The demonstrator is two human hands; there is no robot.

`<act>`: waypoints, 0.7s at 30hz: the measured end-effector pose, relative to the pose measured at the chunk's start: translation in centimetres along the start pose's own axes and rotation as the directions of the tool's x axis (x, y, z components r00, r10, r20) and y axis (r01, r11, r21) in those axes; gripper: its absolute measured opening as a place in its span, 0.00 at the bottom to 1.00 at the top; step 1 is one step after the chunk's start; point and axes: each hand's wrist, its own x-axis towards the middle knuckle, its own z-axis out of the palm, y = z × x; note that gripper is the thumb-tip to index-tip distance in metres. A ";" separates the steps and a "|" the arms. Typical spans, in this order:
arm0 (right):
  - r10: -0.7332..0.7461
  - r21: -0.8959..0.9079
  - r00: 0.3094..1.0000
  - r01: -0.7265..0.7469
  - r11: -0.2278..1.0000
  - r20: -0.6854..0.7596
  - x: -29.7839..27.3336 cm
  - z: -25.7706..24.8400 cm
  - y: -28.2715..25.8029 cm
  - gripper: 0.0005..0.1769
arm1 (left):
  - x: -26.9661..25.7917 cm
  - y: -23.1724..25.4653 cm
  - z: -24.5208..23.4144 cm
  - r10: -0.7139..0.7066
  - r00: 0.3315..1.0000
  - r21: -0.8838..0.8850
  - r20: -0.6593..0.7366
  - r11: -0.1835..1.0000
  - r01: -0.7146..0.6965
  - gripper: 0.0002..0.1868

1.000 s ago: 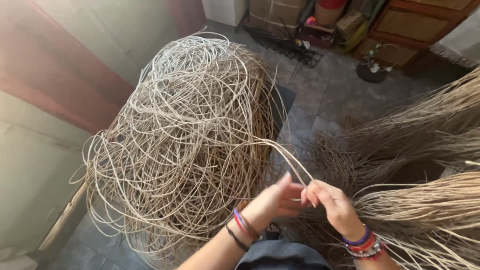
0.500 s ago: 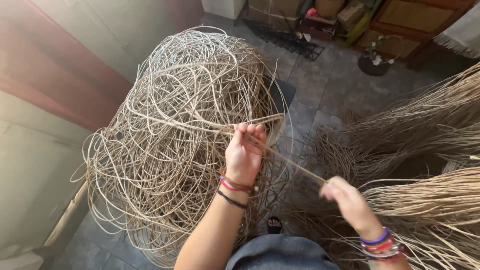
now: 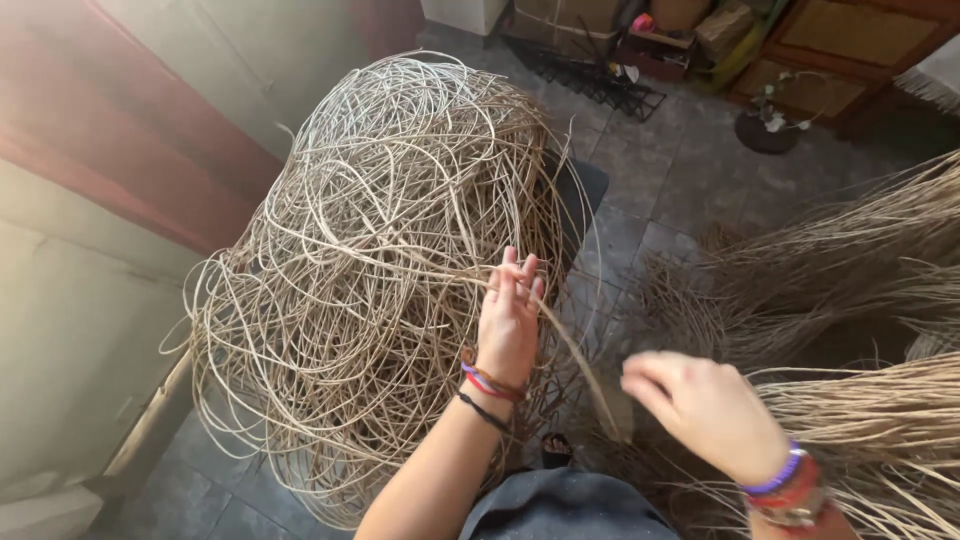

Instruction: Weaving and knotting natural fibers onto a circular frame

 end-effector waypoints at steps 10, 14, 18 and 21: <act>0.004 0.362 0.940 0.127 0.923 -0.341 8.5 8.8 -2.8 0.17 | -2.3 -2.0 1.0 -0.064 0.985 0.158 0.161 0.987 0.038 0.13; 0.059 0.503 0.998 -0.049 0.863 -0.003 3.7 4.6 -1.3 0.14 | -0.5 3.1 2.1 -0.116 0.988 -0.256 0.106 0.957 0.140 0.15; 0.152 0.547 0.985 -0.175 0.818 0.088 0.0 6.6 5.4 0.18 | 1.1 4.9 1.3 -0.091 0.994 -0.327 0.061 0.939 0.106 0.16; 0.156 0.538 0.971 -0.230 0.811 0.181 0.2 6.0 5.4 0.18 | 0.3 4.2 1.6 -0.020 0.999 -0.243 -0.047 0.970 0.008 0.18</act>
